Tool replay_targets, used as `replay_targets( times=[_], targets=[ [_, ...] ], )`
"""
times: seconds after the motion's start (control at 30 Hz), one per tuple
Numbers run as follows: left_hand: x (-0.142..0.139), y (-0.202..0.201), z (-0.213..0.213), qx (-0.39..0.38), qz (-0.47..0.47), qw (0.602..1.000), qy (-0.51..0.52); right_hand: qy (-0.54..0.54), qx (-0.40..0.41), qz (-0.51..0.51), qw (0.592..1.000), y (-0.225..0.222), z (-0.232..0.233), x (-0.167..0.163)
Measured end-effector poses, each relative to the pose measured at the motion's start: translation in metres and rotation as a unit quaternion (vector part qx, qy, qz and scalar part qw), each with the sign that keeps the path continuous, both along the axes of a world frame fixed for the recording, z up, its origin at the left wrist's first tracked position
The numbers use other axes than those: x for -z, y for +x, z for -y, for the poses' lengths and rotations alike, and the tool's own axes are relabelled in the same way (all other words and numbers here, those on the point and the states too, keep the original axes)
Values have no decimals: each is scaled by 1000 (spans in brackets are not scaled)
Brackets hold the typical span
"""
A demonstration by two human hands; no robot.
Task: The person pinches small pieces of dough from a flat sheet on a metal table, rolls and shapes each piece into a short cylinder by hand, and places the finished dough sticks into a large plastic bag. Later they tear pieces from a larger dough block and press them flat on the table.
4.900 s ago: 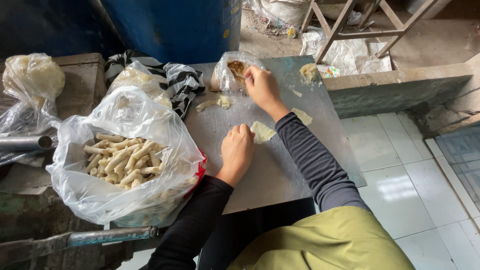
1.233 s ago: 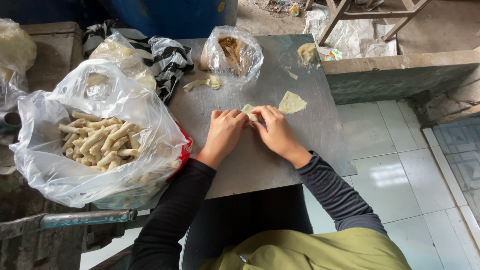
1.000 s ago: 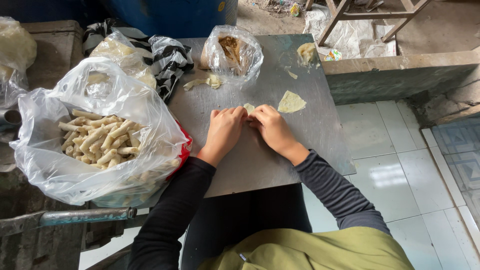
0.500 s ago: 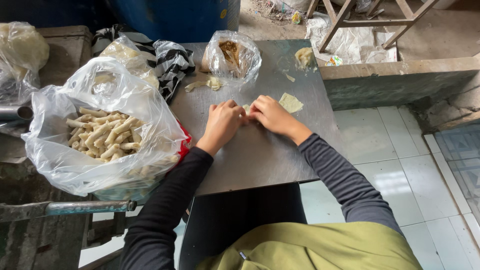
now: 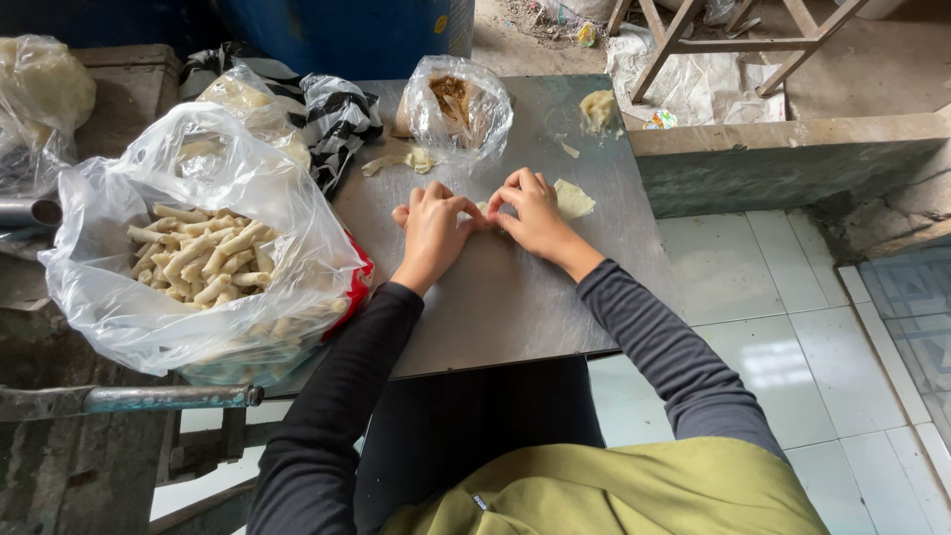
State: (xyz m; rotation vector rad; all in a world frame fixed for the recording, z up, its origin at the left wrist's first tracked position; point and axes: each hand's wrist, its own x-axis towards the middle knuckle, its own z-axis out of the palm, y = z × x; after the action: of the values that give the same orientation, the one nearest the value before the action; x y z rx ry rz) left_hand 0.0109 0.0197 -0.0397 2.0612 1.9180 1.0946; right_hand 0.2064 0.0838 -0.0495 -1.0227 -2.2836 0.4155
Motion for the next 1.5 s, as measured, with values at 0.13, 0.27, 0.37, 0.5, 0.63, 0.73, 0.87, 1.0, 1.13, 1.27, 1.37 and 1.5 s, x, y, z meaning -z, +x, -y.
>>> replay_targets(
  times=[0.13,0.27,0.37,0.5,0.63,0.73,0.87,1.0,1.13,1.27,1.37,1.5],
  targets=[
    [11,7,-2,-38,-14,998,52,26,55,-8,998,-2,8,11],
    [7,10,-20,-138,90,982,-91,-49,164,-41,984,-21,-5,9],
    [8,7,-16,-98,51,994,-24,-36,133,-10,990,-21,-5,4],
    [16,5,-9,-54,23,998,16,-16,79,9,997,-10,0,0],
    [19,18,-29,-132,46,990,4,-13,219,-8,976,-35,-7,8],
    [12,23,-47,-162,48,986,15,11,263,-5,965,-46,-21,11],
    [4,16,-52,-148,48,988,10,16,278,-57,959,-27,-32,4],
    [8,5,-45,-52,32,998,23,39,189,-40,980,37,-16,-2],
    [8,11,-48,-37,15,992,120,31,160,41,986,56,0,11],
    [-24,17,-10,-58,-76,984,153,86,151,36,984,49,-6,16],
    [-64,-7,49,-118,-109,965,208,1,132,10,991,50,-11,11],
    [-111,-88,129,-351,-208,890,203,48,126,52,990,47,-9,13]
  ],
)
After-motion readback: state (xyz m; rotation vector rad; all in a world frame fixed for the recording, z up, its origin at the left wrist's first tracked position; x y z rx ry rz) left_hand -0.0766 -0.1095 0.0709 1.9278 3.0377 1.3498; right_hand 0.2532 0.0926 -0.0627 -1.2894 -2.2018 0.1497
